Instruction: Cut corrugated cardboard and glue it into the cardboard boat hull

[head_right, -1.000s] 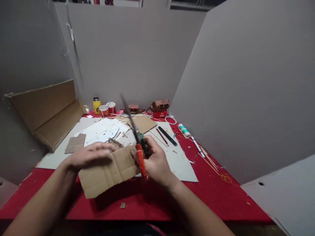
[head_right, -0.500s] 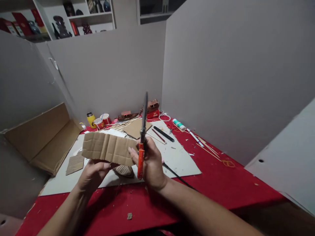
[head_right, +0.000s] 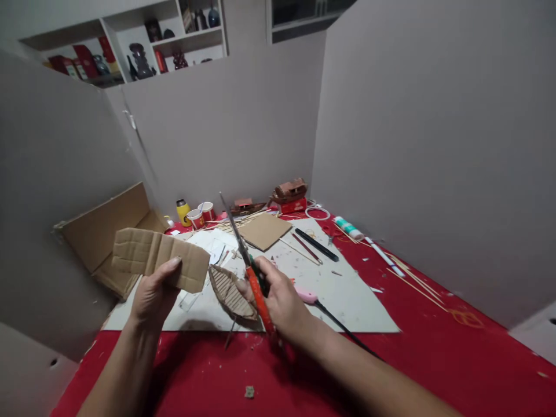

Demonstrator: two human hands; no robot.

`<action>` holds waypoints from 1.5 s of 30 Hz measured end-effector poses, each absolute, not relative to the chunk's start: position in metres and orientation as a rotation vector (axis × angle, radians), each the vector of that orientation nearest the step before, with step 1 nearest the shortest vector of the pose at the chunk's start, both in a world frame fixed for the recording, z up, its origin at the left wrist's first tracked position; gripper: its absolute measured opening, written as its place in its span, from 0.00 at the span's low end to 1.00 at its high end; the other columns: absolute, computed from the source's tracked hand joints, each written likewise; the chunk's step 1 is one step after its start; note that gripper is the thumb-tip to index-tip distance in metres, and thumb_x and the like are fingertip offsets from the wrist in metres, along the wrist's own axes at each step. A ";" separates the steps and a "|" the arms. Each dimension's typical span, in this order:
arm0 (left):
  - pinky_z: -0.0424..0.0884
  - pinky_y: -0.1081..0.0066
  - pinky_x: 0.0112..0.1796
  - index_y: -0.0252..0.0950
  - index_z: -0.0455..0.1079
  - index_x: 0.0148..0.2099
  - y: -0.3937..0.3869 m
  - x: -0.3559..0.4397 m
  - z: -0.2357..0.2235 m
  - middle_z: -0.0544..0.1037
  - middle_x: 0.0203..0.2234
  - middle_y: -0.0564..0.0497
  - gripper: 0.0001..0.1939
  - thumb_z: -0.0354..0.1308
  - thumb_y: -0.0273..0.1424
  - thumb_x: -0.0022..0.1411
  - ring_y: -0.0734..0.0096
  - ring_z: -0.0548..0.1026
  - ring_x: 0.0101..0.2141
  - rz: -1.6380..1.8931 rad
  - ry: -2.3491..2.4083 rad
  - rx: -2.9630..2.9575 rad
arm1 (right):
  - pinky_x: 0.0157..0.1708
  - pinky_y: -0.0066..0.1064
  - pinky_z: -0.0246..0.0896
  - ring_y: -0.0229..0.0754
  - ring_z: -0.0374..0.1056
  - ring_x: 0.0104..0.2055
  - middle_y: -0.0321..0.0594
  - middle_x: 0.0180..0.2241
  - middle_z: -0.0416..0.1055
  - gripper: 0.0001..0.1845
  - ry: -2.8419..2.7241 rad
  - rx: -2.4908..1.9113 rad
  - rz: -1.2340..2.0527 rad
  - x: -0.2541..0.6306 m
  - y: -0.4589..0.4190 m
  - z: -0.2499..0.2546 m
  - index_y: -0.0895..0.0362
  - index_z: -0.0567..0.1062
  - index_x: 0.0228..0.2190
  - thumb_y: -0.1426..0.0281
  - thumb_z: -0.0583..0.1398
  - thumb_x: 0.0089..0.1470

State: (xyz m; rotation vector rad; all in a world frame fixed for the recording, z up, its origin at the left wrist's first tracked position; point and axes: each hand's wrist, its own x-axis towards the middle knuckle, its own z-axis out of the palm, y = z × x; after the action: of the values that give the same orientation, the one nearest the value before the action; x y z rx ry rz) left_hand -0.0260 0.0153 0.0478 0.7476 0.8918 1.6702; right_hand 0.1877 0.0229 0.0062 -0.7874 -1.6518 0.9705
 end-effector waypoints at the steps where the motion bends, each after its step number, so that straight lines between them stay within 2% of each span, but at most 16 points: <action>1: 0.74 0.66 0.49 0.33 0.78 0.37 0.014 -0.033 0.052 0.83 0.31 0.49 0.14 0.70 0.26 0.43 0.61 0.79 0.43 1.688 0.893 0.764 | 0.22 0.26 0.58 0.35 0.56 0.23 0.31 0.23 0.59 0.13 -1.707 -0.780 1.007 0.188 0.023 0.006 0.54 0.64 0.29 0.59 0.59 0.57; 4: 0.76 0.66 0.44 0.32 0.77 0.33 0.010 -0.048 0.059 0.83 0.28 0.50 0.12 0.70 0.25 0.42 0.60 0.80 0.40 1.688 0.919 0.816 | 0.25 0.28 0.61 0.37 0.58 0.24 0.32 0.24 0.62 0.11 -1.909 -0.771 1.016 0.188 0.020 0.010 0.53 0.65 0.29 0.60 0.59 0.57; 8: 0.77 0.66 0.40 0.33 0.78 0.37 0.004 -0.058 0.062 0.83 0.28 0.51 0.17 0.70 0.23 0.41 0.61 0.81 0.36 1.685 0.951 0.894 | 0.34 0.33 0.65 0.43 0.66 0.30 0.38 0.29 0.70 0.05 -2.109 -0.717 0.899 0.189 0.015 0.017 0.52 0.69 0.33 0.63 0.58 0.57; 13: 0.76 0.61 0.40 0.31 0.78 0.40 0.000 -0.057 0.065 0.82 0.27 0.49 0.20 0.71 0.24 0.40 0.56 0.81 0.36 1.606 1.030 0.927 | 0.29 0.32 0.64 0.42 0.64 0.25 0.35 0.25 0.70 0.04 -2.189 -0.751 0.936 0.189 0.014 0.019 0.52 0.72 0.31 0.66 0.60 0.55; 17: 0.74 0.58 0.46 0.31 0.76 0.45 0.001 -0.057 0.064 0.83 0.29 0.48 0.25 0.72 0.25 0.41 0.55 0.80 0.39 1.588 0.994 0.998 | 0.29 0.31 0.64 0.40 0.64 0.25 0.35 0.26 0.70 0.03 -2.183 -0.724 0.950 0.187 0.015 0.018 0.53 0.73 0.29 0.67 0.61 0.54; 20: 0.72 0.58 0.49 0.31 0.75 0.48 0.004 -0.061 0.061 0.83 0.29 0.48 0.27 0.72 0.26 0.41 0.56 0.80 0.40 1.546 0.988 1.032 | 0.29 0.30 0.63 0.40 0.63 0.26 0.35 0.26 0.70 0.06 -2.212 -0.741 0.952 0.188 0.015 0.019 0.54 0.72 0.29 0.65 0.60 0.55; 24: 0.73 0.57 0.47 0.32 0.75 0.49 0.005 -0.063 0.059 0.83 0.29 0.48 0.30 0.73 0.27 0.41 0.55 0.80 0.40 1.530 1.007 1.033 | 0.30 0.29 0.61 0.39 0.62 0.28 0.35 0.28 0.69 0.09 -2.363 -0.852 0.940 0.191 0.015 0.021 0.55 0.69 0.31 0.63 0.55 0.60; 32: 0.73 0.55 0.49 0.31 0.74 0.50 0.005 -0.061 0.060 0.83 0.32 0.46 0.31 0.73 0.28 0.40 0.52 0.80 0.41 1.534 0.976 1.044 | 0.34 0.32 0.60 0.42 0.62 0.31 0.37 0.31 0.68 0.09 -2.465 -0.952 0.863 0.193 0.014 0.023 0.54 0.65 0.33 0.62 0.53 0.61; 38: 0.72 0.55 0.50 0.32 0.74 0.50 0.007 -0.062 0.058 0.83 0.34 0.45 0.30 0.72 0.27 0.41 0.53 0.79 0.42 1.519 0.918 1.056 | 0.34 0.33 0.59 0.42 0.61 0.31 0.37 0.31 0.68 0.11 -2.485 -0.960 0.849 0.192 0.014 0.021 0.54 0.64 0.33 0.60 0.51 0.61; 45: 0.72 0.55 0.50 0.32 0.74 0.50 0.009 -0.061 0.057 0.83 0.34 0.46 0.29 0.71 0.28 0.43 0.53 0.79 0.42 1.527 0.893 1.065 | 0.31 0.29 0.56 0.38 0.58 0.29 0.34 0.29 0.66 0.10 -2.421 -0.877 0.962 0.189 0.013 0.016 0.54 0.65 0.31 0.64 0.51 0.63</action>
State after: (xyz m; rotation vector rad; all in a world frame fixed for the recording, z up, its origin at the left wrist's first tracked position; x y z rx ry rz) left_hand -0.0611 0.0095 0.0569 1.0650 0.8934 1.5267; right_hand 0.1893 0.0132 0.0161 -0.8767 -2.4213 0.9622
